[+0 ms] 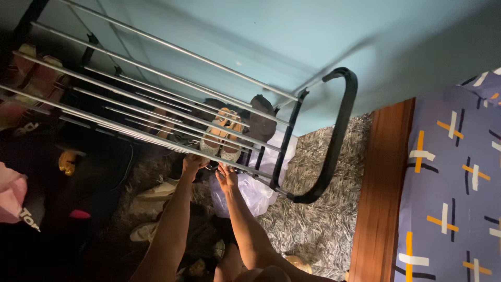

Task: The person removes multiple pairs of shoes from a metal shoe rack and places them on the floor. They then pick up the shoes and place them back onto the rack in a different arrangement.

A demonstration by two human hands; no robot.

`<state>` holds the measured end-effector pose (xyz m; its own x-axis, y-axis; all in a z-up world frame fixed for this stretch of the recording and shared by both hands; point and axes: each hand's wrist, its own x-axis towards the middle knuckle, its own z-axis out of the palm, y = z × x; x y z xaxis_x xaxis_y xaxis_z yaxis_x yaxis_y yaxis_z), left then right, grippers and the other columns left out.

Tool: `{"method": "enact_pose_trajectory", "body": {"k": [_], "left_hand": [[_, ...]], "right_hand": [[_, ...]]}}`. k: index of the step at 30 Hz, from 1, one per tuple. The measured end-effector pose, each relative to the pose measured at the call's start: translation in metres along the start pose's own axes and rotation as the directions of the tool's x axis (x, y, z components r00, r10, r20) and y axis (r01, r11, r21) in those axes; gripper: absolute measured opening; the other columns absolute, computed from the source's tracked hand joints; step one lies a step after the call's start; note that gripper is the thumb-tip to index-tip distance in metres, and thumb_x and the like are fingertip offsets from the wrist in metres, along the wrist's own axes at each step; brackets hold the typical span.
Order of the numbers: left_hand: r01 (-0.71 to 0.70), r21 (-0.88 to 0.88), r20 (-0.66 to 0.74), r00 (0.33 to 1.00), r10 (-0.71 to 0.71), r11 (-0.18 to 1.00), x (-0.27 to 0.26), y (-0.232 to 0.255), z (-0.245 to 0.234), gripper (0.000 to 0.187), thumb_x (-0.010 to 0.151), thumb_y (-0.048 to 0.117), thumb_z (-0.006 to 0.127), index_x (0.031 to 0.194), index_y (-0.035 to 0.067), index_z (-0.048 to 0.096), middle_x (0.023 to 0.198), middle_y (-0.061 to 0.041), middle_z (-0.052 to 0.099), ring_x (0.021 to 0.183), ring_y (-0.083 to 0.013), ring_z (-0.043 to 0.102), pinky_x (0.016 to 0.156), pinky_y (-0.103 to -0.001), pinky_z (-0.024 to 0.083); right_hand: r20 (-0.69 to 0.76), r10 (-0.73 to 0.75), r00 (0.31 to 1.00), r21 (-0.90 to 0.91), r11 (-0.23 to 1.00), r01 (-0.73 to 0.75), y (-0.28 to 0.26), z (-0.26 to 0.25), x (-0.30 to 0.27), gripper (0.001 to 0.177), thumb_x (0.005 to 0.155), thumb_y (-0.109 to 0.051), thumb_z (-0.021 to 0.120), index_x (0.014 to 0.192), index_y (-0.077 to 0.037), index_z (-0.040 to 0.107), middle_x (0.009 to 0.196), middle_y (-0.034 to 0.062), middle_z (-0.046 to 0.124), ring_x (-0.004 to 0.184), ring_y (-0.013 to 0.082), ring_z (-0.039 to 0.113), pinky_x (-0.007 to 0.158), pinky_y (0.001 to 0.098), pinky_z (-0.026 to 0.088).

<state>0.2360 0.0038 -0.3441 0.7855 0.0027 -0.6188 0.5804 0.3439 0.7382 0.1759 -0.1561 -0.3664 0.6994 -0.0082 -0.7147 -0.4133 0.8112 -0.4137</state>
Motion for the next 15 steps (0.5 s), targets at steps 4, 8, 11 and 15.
{"method": "enact_pose_trajectory", "body": {"k": [4,8,11,15], "left_hand": [[-0.097,-0.011,0.051,0.994,0.097,0.995,0.015,-0.005,0.003,0.033,0.089,-0.004,0.067,0.121,-0.007,0.061,0.101,-0.019,0.067,0.084,-0.0307,0.07,0.07,-0.042,0.061],[-0.283,0.022,0.081,0.956,0.281,0.959,0.028,-0.012,0.009,0.045,0.082,-0.005,0.07,0.125,0.002,0.063,0.11,-0.009,0.07,0.094,-0.0213,0.067,0.073,-0.035,0.058],[-0.289,-0.058,0.079,0.953,0.293,0.956,0.016,-0.016,0.006,0.04,0.086,-0.003,0.071,0.124,0.0,0.062,0.108,-0.009,0.069,0.095,-0.0216,0.068,0.076,-0.037,0.06],[-0.136,-0.121,-0.014,0.991,0.135,0.983,-0.025,-0.022,-0.005,0.045,0.082,-0.004,0.066,0.125,0.002,0.059,0.104,-0.005,0.069,0.095,-0.0211,0.071,0.076,-0.04,0.065]], "right_hand": [[0.106,-0.068,0.992,0.105,0.993,0.057,0.002,0.0,0.017,0.037,0.096,-0.022,0.074,0.129,-0.022,0.058,0.14,0.0059,0.063,0.112,0.0158,0.065,0.093,0.0414,0.058],[0.244,-0.116,0.963,0.195,0.978,0.069,-0.002,-0.009,0.033,0.038,0.095,-0.026,0.075,0.13,-0.02,0.063,0.148,0.0119,0.062,0.124,0.0195,0.063,0.097,0.0419,0.057],[0.291,-0.129,0.948,0.144,0.985,0.09,-0.001,-0.016,0.021,0.037,0.094,-0.027,0.076,0.128,-0.017,0.064,0.147,0.0127,0.062,0.127,0.0213,0.064,0.102,0.0438,0.055],[0.111,-0.053,0.992,-0.024,0.998,0.056,0.005,-0.016,-0.016,0.033,0.097,-0.023,0.077,0.124,-0.021,0.06,0.134,0.0051,0.06,0.12,0.0209,0.063,0.106,0.0509,0.053]]}}
